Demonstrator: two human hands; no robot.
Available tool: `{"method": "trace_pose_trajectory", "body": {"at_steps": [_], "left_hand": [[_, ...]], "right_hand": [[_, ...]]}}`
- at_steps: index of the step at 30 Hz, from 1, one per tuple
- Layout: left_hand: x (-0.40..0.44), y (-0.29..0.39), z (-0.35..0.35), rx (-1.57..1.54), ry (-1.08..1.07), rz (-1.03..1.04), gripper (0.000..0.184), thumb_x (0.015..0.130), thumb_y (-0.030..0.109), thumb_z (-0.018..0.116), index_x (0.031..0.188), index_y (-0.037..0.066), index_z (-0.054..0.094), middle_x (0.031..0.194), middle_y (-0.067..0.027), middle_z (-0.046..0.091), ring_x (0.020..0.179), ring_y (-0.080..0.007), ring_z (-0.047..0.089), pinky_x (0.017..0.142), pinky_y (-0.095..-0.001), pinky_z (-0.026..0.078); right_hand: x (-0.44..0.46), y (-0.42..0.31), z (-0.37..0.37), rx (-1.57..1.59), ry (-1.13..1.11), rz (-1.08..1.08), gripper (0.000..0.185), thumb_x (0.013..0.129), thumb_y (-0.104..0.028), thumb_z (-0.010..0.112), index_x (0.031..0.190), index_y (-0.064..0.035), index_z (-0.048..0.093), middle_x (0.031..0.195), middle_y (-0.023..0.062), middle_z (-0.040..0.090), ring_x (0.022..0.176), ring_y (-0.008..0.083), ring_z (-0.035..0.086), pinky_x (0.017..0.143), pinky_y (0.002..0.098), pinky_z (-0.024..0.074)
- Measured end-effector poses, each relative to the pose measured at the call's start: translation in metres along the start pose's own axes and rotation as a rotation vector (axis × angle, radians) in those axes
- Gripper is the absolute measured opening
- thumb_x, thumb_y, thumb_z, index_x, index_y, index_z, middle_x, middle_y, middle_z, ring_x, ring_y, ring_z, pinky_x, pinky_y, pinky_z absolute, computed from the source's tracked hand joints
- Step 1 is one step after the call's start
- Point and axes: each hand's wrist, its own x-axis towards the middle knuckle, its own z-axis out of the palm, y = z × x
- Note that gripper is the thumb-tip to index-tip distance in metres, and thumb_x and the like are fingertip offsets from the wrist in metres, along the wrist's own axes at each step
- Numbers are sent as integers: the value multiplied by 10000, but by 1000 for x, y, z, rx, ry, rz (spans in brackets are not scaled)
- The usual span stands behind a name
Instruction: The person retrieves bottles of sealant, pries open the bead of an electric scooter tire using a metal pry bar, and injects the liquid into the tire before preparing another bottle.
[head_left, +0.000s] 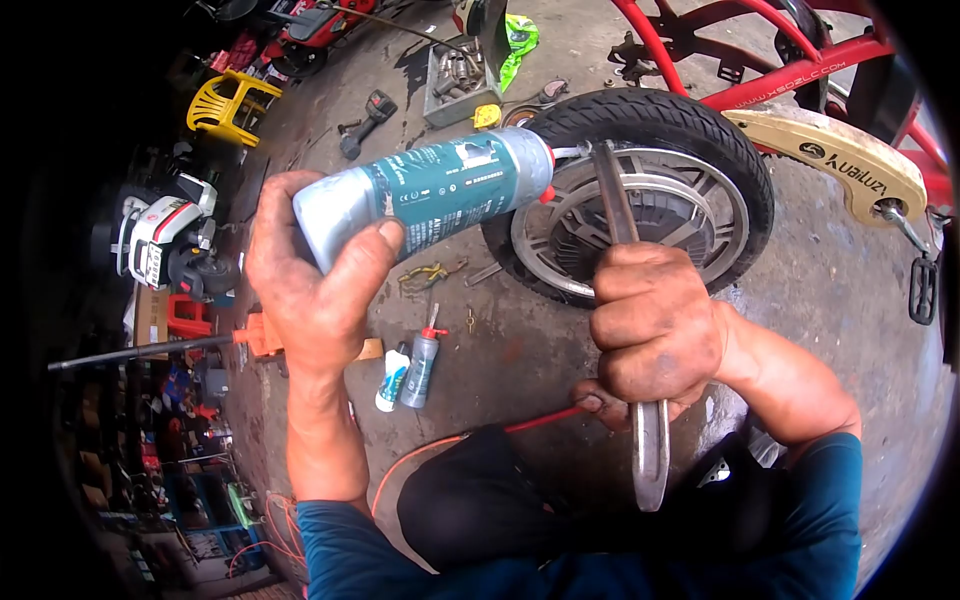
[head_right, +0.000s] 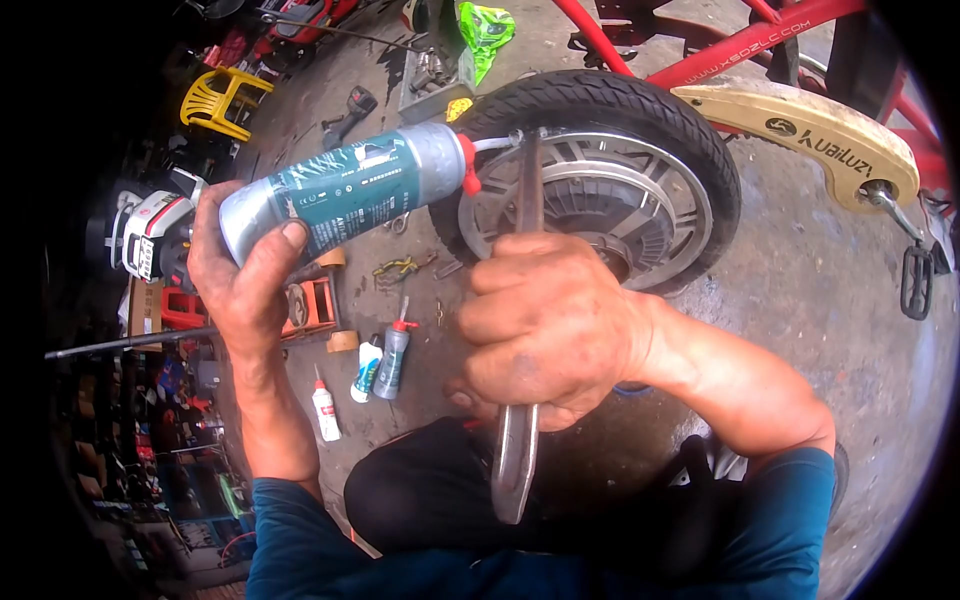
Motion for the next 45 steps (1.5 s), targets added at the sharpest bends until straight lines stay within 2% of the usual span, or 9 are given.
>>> {"method": "trace_pose_trajectory", "body": {"at_steps": [7,13,22,31,45], "left_hand": [[0,-3,-7,80,-41,41,488,684,171,814,1065,-17,574,919,-65,611,813,-128,578,712,-280,486],[-6,4,-5,-86,-13,-9,538,679,120,817,1128,-17,553,951,-57,599,865,-132,575,773,-280,494],[-5,4,-5,-91,-11,34,522,683,122,803,1116,-27,554,933,-57,593,835,-126,563,741,-270,485],[-3,-3,-2,-44,-3,8,418,714,148,775,1038,-16,568,861,-43,598,757,-111,550,658,-266,464],[-4,6,-8,-52,1,-7,447,702,163,779,1054,-12,568,883,-50,597,776,-115,557,681,-259,471]], "right_hand": [[0,0,1,9,21,0,220,750,-217,787,680,-133,597,609,3,424,495,203,433,451,352,279],[-2,0,2,14,24,0,207,742,-191,791,699,-129,599,618,2,434,488,199,426,451,348,280],[0,-1,2,4,17,14,211,729,-187,789,679,-135,591,614,-5,435,491,193,425,453,344,281],[0,-2,1,6,6,25,211,724,-177,787,674,-135,586,611,-6,430,488,195,425,450,348,279],[0,-3,1,11,16,24,214,728,-177,791,675,-133,588,604,-5,423,487,195,426,453,346,276]]}}
